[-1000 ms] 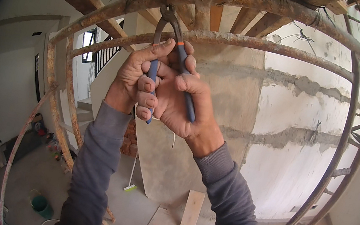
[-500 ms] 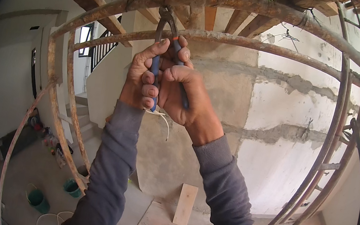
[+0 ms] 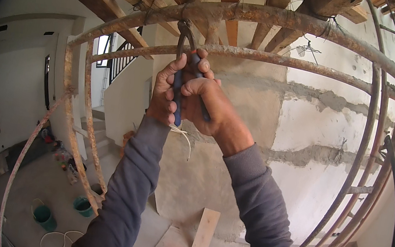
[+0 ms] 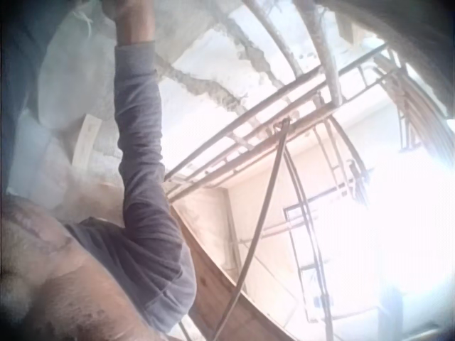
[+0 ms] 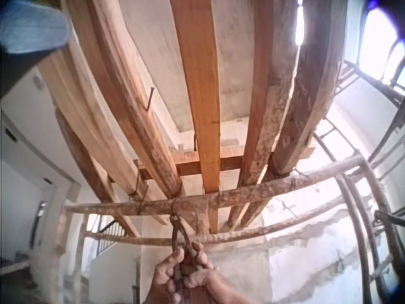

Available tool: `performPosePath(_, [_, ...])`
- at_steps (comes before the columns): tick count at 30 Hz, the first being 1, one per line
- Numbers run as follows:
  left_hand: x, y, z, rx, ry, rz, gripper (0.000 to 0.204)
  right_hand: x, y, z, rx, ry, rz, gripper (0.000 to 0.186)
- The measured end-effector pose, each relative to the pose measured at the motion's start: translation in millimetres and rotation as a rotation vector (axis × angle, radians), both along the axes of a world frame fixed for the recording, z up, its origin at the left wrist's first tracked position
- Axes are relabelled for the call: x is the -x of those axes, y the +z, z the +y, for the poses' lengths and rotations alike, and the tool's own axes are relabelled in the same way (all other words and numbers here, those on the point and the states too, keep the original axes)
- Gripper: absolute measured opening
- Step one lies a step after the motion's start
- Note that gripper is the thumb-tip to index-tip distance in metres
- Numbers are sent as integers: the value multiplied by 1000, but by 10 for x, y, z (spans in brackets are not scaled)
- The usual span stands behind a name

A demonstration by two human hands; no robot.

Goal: The person uses a pair of pincers to twist and tighten wire around wooden beams and metal poles of a scaffolding structure, repeating this process at different joints.

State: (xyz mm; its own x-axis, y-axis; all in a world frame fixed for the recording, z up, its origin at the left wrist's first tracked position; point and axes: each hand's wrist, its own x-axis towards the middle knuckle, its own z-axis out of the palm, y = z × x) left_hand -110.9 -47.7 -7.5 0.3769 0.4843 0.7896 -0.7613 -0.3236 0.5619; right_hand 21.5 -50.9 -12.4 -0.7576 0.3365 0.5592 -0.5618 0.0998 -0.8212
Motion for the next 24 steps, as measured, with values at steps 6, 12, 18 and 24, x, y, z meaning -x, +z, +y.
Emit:
performPosePath(6, [34,106,-20,-38,224,107,44,-177,147,53,-169,-28,-122,41])
performPosePath(12, [192,231,-158,-1,707,267,40,-243,237,194,-267,-44,-148,64])
performPosePath(18, [224,309,-293,17,945,316,36,-182,269,252,-332,125,-125,75])
performPosePath(24, [333,357,-113,16,979,302,39,-72,230,333,-212,275,-69,62])
